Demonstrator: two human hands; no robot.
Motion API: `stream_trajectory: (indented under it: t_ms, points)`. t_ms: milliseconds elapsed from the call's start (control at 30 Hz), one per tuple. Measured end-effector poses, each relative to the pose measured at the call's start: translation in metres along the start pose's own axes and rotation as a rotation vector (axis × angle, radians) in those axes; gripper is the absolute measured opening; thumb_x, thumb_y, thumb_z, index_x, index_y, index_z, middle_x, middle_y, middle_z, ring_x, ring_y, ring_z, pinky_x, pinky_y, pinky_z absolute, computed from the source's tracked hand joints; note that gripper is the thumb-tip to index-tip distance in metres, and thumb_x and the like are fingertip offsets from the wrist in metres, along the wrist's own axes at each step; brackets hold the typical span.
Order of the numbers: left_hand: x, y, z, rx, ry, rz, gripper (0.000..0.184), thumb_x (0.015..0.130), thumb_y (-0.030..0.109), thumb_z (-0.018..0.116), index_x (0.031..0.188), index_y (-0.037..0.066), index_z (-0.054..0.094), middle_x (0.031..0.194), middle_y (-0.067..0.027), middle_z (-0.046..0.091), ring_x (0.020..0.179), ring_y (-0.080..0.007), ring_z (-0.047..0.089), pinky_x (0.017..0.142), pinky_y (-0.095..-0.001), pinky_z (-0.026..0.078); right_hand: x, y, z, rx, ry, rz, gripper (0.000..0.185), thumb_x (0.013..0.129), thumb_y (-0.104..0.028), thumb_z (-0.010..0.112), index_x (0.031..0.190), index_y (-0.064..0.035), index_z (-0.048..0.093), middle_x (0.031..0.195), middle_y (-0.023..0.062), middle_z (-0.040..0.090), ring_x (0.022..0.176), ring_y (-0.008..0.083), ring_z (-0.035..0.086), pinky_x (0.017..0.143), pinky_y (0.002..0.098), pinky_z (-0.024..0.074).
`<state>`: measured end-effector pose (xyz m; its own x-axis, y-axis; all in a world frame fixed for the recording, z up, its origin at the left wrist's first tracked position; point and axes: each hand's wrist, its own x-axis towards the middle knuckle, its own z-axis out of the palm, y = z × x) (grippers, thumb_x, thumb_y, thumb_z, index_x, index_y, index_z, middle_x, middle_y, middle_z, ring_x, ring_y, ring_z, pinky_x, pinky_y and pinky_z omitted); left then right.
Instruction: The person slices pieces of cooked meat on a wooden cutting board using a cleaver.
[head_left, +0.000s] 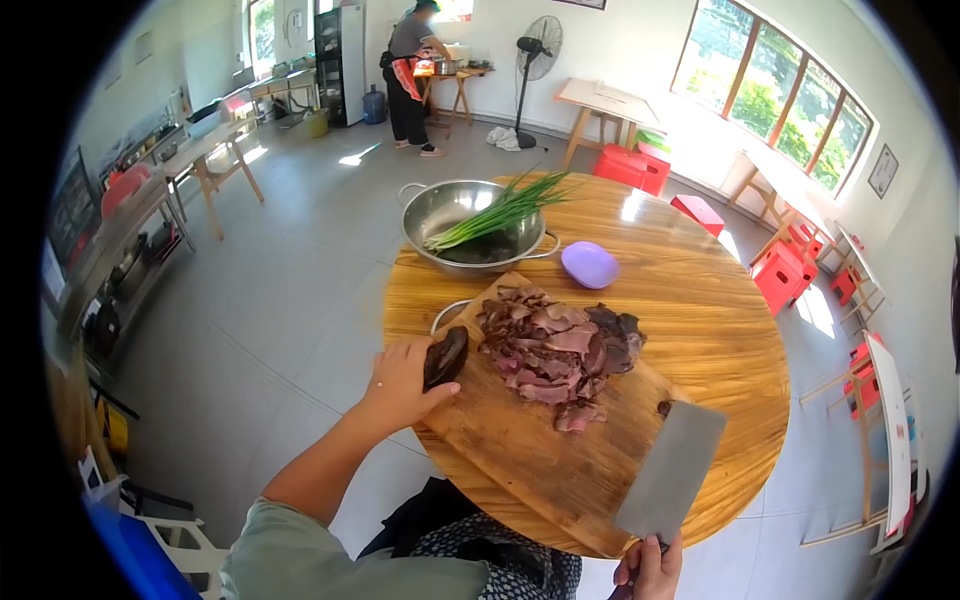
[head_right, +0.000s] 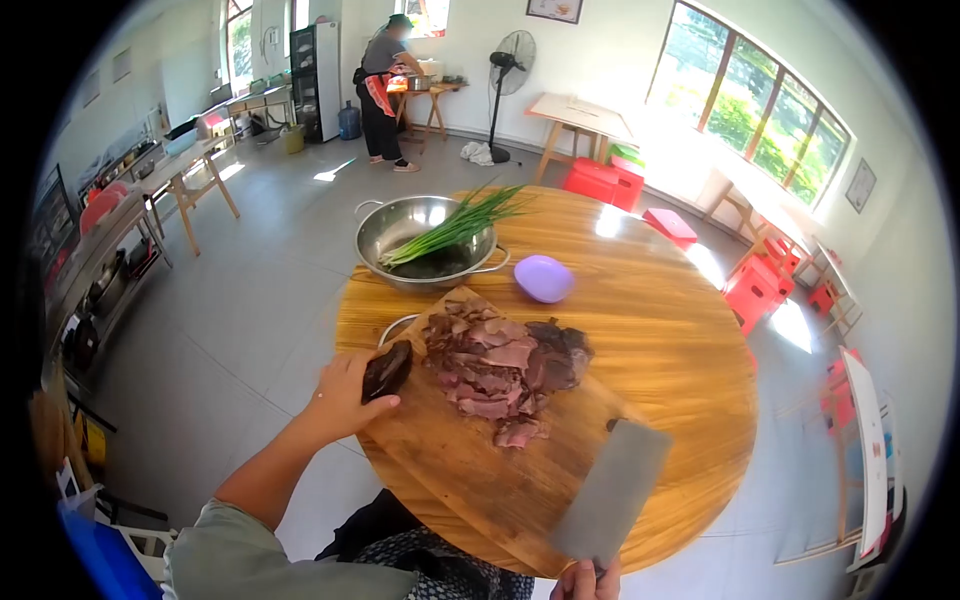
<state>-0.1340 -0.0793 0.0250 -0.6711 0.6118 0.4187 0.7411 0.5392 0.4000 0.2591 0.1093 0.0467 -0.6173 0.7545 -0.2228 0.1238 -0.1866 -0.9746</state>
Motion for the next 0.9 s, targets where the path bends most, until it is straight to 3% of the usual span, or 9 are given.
stream_trajectory:
  t_ms: [167, 367, 433, 567, 667, 767, 833, 867, 900]
  points:
    - [0.004, -0.006, 0.008, -0.182, -0.017, -0.021, 0.056, 0.085, 0.031, 0.079, 0.126, 0.0, 0.056, 0.12, -0.0203, 0.062, 0.112, -0.0388, 0.059, 0.098, -0.0442, 0.047, 0.001, 0.004, 0.008, -0.015, 0.003, -0.03, 0.009, 0.108, -0.017, 0.046, 0.108, -0.0084, 0.047, 0.065, 0.0015, 0.049, 0.048, 0.0099, 0.05, 0.034, 0.0223, 0.0363]
    - [0.006, -0.001, -0.008, -0.581, -0.086, -0.397, 0.053, 0.087, 0.03, 0.079, 0.125, 0.001, 0.058, 0.119, -0.0194, 0.063, 0.11, -0.0359, 0.061, 0.095, -0.0424, 0.05, 0.001, -0.005, 0.015, -0.048, 0.064, 0.038, 0.009, 0.109, -0.018, 0.047, 0.107, -0.0088, 0.047, 0.066, 0.0019, 0.049, 0.047, 0.0106, 0.05, 0.034, 0.0227, 0.0363]
    - [0.005, -0.008, -0.002, -0.268, -0.085, -0.065, 0.057, 0.086, 0.031, 0.08, 0.127, -0.001, 0.057, 0.117, -0.0218, 0.063, 0.11, -0.0393, 0.059, 0.095, -0.0446, 0.048, 0.008, -0.005, 0.017, -0.06, 0.035, 0.028, 0.009, 0.109, -0.018, 0.047, 0.107, -0.0087, 0.046, 0.067, 0.0022, 0.049, 0.047, 0.0108, 0.05, 0.034, 0.0229, 0.0364]
    - [0.009, 0.005, -0.006, -0.28, -0.078, -0.068, 0.06, 0.085, 0.033, 0.081, 0.126, -0.003, 0.056, 0.12, -0.0234, 0.062, 0.111, -0.0406, 0.059, 0.097, -0.0446, 0.048, 0.009, 0.002, 0.011, -0.059, 0.035, -0.03, 0.009, 0.109, -0.017, 0.047, 0.108, -0.0081, 0.046, 0.067, 0.0023, 0.049, 0.047, 0.0106, 0.049, 0.037, 0.0225, 0.0374]
    - [0.014, 0.007, -0.002, -0.121, -0.19, 0.011, 0.064, 0.083, 0.033, 0.081, 0.128, -0.005, 0.054, 0.122, -0.0246, 0.06, 0.113, -0.0415, 0.059, 0.099, -0.0448, 0.047, 0.005, 0.001, 0.011, -0.055, 0.047, -0.002, 0.008, 0.109, -0.016, 0.046, 0.109, -0.0077, 0.045, 0.066, 0.0023, 0.049, 0.047, 0.0103, 0.049, 0.038, 0.0222, 0.0379]
    - [0.015, 0.003, 0.001, -0.19, -0.139, -0.054, 0.064, 0.084, 0.031, 0.08, 0.131, -0.004, 0.052, 0.124, -0.0221, 0.06, 0.114, -0.0365, 0.058, 0.097, -0.042, 0.048, 0.003, 0.001, 0.008, -0.033, 0.036, -0.013, 0.008, 0.109, -0.015, 0.045, 0.108, -0.0075, 0.045, 0.066, 0.0022, 0.049, 0.047, 0.01, 0.049, 0.039, 0.0222, 0.0384]
    - [0.02, 0.016, -0.019, -0.426, -0.254, -0.3, 0.063, 0.085, 0.025, 0.08, 0.132, -0.004, 0.051, 0.126, -0.0209, 0.062, 0.115, -0.0353, 0.061, 0.095, -0.0429, 0.05, 0.003, 0.002, 0.003, -0.016, -0.003, -0.047, 0.007, 0.109, -0.015, 0.045, 0.109, -0.0074, 0.045, 0.066, 0.0022, 0.049, 0.047, 0.0099, 0.049, 0.039, 0.0223, 0.0387]
    - [0.022, 0.015, -0.018, -0.423, -0.251, -0.295, 0.063, 0.085, 0.025, 0.08, 0.132, -0.004, 0.051, 0.126, -0.0209, 0.062, 0.115, -0.0353, 0.061, 0.095, -0.0429, 0.05, 0.003, 0.003, 0.0, -0.026, -0.016, -0.05, 0.008, 0.109, -0.015, 0.044, 0.109, -0.0069, 0.045, 0.066, 0.0022, 0.049, 0.047, 0.0101, 0.049, 0.039, 0.0223, 0.0388]
    - [0.022, 0.012, -0.017, -0.787, -0.26, -0.4, 0.06, 0.088, 0.023, 0.077, 0.135, -0.003, 0.051, 0.128, -0.0187, 0.061, 0.115, -0.0328, 0.061, 0.094, -0.0428, 0.051, 0.002, 0.005, -0.003, -0.036, -0.031, -0.051, 0.008, 0.109, -0.014, 0.044, 0.109, -0.0065, 0.045, 0.065, 0.0021, 0.049, 0.047, 0.0102, 0.049, 0.039, 0.0223, 0.039]
